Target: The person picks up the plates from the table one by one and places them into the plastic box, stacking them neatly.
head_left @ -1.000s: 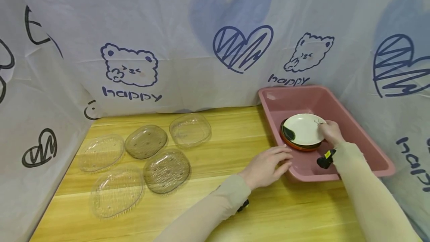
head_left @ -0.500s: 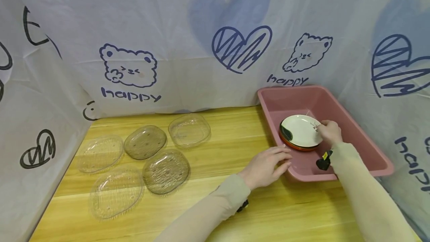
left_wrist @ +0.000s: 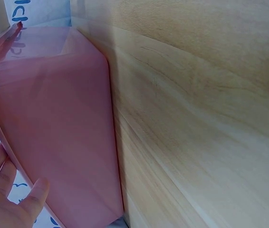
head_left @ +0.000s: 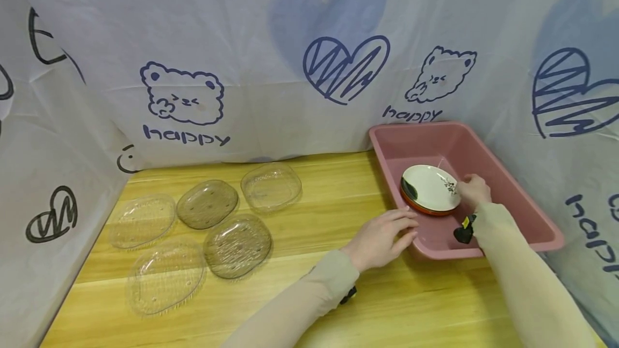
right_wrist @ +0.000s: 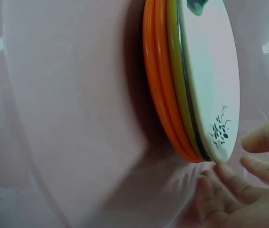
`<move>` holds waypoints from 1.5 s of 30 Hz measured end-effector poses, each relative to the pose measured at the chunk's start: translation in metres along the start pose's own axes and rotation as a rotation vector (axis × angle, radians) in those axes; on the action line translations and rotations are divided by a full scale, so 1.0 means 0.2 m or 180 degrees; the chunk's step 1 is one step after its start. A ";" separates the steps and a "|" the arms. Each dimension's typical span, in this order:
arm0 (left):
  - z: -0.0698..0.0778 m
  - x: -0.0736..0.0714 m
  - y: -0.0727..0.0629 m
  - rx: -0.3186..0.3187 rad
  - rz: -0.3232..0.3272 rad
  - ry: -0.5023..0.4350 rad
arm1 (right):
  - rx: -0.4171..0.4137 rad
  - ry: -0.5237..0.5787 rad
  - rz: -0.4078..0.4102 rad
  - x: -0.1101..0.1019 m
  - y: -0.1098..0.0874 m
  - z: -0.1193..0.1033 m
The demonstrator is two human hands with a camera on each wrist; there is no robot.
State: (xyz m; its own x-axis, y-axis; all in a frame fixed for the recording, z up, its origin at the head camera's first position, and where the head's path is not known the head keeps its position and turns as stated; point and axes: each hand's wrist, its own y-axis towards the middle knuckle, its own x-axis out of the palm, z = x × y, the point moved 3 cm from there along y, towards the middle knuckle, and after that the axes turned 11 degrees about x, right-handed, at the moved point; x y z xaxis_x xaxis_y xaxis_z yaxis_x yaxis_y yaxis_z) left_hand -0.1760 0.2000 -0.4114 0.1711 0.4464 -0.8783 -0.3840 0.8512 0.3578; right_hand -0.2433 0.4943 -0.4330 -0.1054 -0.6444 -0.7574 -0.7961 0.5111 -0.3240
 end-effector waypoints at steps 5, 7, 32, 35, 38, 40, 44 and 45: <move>0.00 0.00 0.00 0.0008 -0.0009 0.0023 | 0.0104 -0.0042 -0.0323 0.02 0.04 0.02; -0.01 0.00 0.00 0.0009 -0.0008 0.0019 | 0.0098 0.0023 -0.0473 0.02 0.06 0.03; -0.02 0.01 0.00 0.0006 -0.0014 0.0060 | 0.0187 0.0216 -0.0948 0.04 0.08 0.01; -0.02 0.01 0.00 -0.0007 -0.0035 0.0068 | 0.0220 0.0237 -0.0977 0.05 0.08 0.01; -0.02 0.01 0.00 -0.0006 -0.0046 0.0055 | 0.0232 0.0265 -0.1000 0.04 0.08 0.01; -0.02 0.01 0.00 0.0005 -0.0040 0.0043 | 0.0227 0.0258 -0.0995 0.04 0.08 0.01; -0.02 0.00 0.00 0.0020 -0.0017 0.0024 | 0.0191 0.0275 -0.0991 0.04 0.07 0.00; -0.02 0.00 0.00 0.0024 -0.0015 0.0034 | 0.0200 0.0275 -0.0992 0.03 0.07 0.00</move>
State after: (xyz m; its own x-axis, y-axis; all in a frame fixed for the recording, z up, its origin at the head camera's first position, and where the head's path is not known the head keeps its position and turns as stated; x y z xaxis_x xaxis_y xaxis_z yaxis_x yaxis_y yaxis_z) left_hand -0.1794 0.1998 -0.4127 0.1633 0.4395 -0.8833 -0.3764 0.8553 0.3560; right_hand -0.2543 0.4969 -0.4425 0.0851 -0.8198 -0.5663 -0.7601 0.3141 -0.5689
